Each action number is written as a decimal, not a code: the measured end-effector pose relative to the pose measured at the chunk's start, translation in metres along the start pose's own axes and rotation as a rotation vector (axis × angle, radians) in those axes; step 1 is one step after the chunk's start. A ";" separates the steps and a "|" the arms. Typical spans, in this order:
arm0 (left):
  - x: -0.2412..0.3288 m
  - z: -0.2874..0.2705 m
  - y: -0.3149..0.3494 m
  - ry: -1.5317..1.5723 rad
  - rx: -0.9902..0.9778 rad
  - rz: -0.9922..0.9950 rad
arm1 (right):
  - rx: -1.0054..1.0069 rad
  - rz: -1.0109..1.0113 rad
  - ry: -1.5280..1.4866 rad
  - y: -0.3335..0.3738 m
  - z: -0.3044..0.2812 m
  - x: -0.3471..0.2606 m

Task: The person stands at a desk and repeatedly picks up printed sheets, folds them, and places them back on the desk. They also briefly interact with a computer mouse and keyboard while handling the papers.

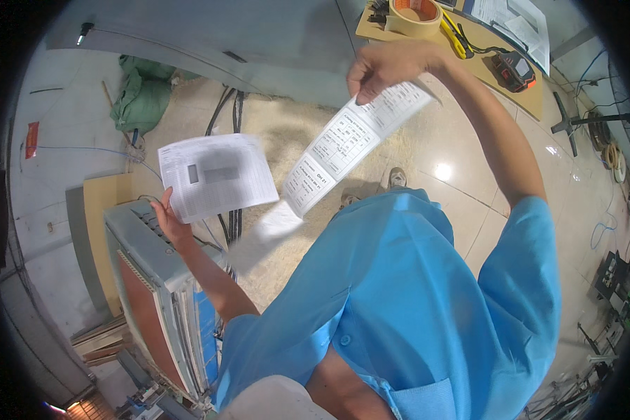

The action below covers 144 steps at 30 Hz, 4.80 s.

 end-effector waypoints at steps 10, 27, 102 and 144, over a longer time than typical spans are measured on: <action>-0.025 0.261 0.063 -0.500 -0.719 0.060 | -0.357 -0.093 0.216 -0.090 -0.036 -0.075; -0.052 0.308 0.074 -0.070 -0.701 -0.451 | 0.087 -0.166 0.761 -0.118 -0.103 -0.081; -0.049 0.228 0.024 -0.810 -0.436 -0.294 | 0.823 -0.096 -0.452 -0.117 0.005 0.002; -0.061 0.267 0.023 0.049 -0.324 -0.188 | 1.358 -0.334 -1.251 -0.042 0.018 0.056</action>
Point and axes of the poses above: each hand's wrist, its own y-axis away from the middle knuckle, its own z-axis out of the palm, x = y × z, the point moved 2 cm from there along -y, towards the middle knuckle, and after that the axes turned 4 degrees about x, right-handed, at the moved point
